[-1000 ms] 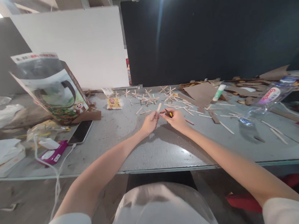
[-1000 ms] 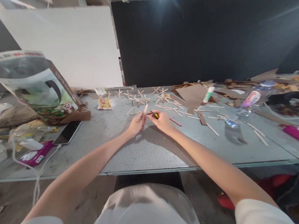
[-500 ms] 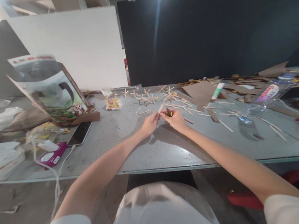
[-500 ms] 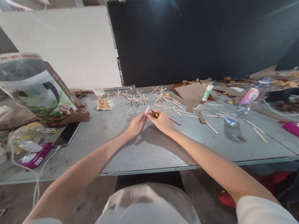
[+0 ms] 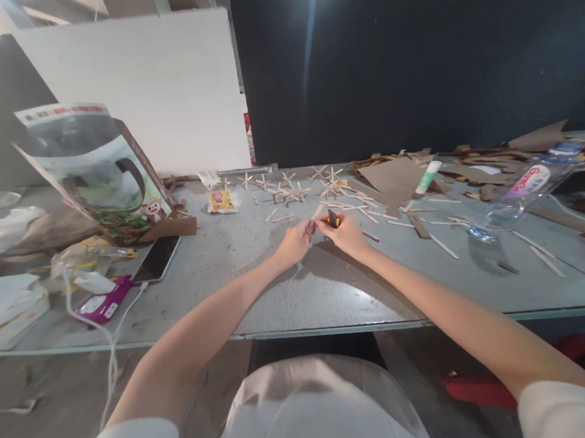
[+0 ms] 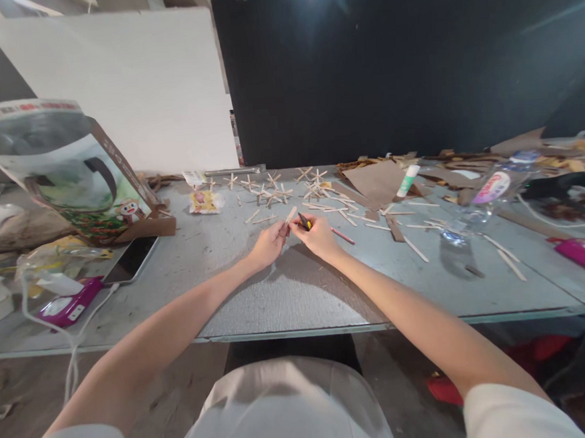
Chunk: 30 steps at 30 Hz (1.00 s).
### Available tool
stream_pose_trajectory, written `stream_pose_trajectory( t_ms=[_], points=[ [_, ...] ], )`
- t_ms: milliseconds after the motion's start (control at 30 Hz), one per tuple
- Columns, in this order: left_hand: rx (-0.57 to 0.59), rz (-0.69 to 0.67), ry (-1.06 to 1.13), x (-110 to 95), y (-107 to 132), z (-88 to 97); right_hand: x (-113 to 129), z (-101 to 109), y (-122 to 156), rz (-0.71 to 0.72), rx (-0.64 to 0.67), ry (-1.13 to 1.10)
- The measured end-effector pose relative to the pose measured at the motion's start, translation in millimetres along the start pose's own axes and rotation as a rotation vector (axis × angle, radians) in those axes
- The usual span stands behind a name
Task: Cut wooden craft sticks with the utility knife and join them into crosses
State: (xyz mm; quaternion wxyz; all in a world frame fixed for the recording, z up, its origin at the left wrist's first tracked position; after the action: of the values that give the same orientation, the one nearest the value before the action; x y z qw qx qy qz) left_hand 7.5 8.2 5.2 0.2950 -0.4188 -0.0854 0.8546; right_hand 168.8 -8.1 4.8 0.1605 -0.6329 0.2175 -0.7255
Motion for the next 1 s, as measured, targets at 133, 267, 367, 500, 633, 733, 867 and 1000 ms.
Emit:
stream_pose_trajectory(
  t_ms=[133,267,367,500,633,733,867,1000],
  points=[
    [0.017,-0.026,-0.098,-2.2,-0.8,1.2,-4.6,-0.4,-0.6,-0.027,-0.027,-0.03],
    [0.033,-0.037,-0.136,-0.9,-0.8,0.5,-6.7,-1.0,-1.5,-0.033,-0.014,-0.027],
    [0.039,-0.042,-0.14,1.7,-1.3,-0.5,-7.4,-1.2,-2.2,-0.036,-0.014,-0.019],
    [0.05,-0.066,-0.196,5.2,-1.9,-2.0,-8.1,-1.6,-3.1,-0.048,-0.021,-0.003],
    [0.083,-0.065,-0.315,6.8,-1.4,-3.1,-7.9,-1.6,-3.8,-0.064,-0.034,0.012],
    [0.104,-0.069,-0.369,5.9,0.2,-3.3,-7.4,-1.4,-3.8,-0.075,-0.038,0.022],
    [0.109,-0.063,-0.403,3.3,2.4,-3.0,-7.0,-1.3,-3.8,-0.085,-0.038,0.028],
    [0.128,-0.045,-0.453,-0.1,3.8,-2.5,-6.6,-1.8,-4.0,-0.089,-0.038,0.027]
  ],
)
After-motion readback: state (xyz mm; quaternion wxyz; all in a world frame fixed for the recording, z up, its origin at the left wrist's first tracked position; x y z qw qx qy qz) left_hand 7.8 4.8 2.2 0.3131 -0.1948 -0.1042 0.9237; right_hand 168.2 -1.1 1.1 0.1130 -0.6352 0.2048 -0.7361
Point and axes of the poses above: each hand's wrist, its own y-axis away from the middle knuckle, its own z-axis out of the back of the hand, x = y × z, the point moved 2 cm from there along -y, towards the middle knuckle, and after that the axes turned 13 degrees about -y, right-handed, at the moved point
